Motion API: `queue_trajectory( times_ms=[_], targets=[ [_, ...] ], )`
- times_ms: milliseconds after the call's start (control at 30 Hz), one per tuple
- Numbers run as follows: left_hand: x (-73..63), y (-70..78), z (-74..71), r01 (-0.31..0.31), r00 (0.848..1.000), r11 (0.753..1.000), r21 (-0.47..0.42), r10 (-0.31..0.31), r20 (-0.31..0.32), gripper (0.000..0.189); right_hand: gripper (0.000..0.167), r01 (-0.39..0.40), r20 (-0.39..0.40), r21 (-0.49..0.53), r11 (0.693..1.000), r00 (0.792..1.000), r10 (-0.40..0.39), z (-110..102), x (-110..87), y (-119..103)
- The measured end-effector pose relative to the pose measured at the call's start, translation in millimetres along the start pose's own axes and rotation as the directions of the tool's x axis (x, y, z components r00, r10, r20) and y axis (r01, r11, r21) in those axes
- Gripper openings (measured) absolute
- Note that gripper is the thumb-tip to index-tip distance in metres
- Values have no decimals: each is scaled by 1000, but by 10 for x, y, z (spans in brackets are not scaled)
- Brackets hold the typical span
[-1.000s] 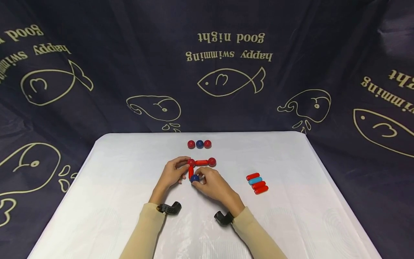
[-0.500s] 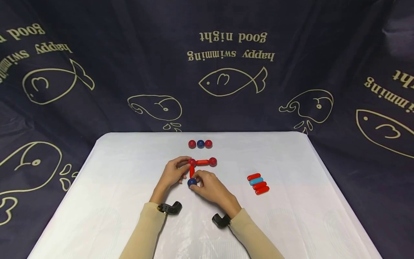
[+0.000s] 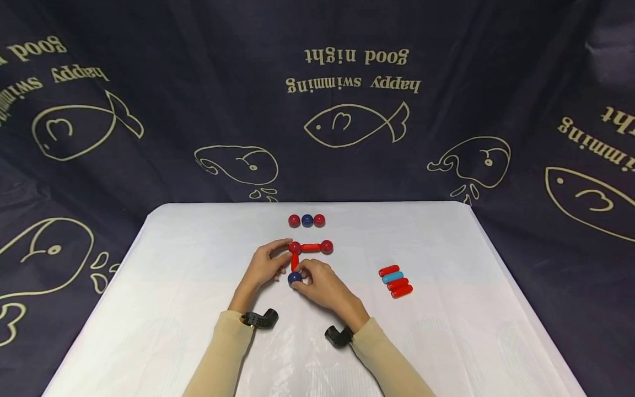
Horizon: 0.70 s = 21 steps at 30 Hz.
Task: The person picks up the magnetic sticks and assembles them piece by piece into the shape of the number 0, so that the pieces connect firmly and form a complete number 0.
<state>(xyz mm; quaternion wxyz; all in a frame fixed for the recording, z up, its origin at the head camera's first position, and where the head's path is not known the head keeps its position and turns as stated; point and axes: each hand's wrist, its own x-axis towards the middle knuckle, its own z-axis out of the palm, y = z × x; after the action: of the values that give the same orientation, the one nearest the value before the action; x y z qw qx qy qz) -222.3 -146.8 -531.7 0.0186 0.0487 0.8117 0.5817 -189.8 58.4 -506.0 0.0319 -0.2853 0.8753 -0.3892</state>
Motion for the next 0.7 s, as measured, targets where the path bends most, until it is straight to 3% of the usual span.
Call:
queue_trajectory(
  times_ms=[400, 700],
  targets=[
    [1, 30, -23, -21, 1000, 1000, 10, 21, -1, 47, 23, -13, -21, -2, 1000, 1000, 13, -15, 40, 10],
    [-82, 99, -49, -13, 999, 998, 65, 11, 42, 46, 21, -15, -37, 25, 1000, 999, 16, -3, 57, 35]
  ],
)
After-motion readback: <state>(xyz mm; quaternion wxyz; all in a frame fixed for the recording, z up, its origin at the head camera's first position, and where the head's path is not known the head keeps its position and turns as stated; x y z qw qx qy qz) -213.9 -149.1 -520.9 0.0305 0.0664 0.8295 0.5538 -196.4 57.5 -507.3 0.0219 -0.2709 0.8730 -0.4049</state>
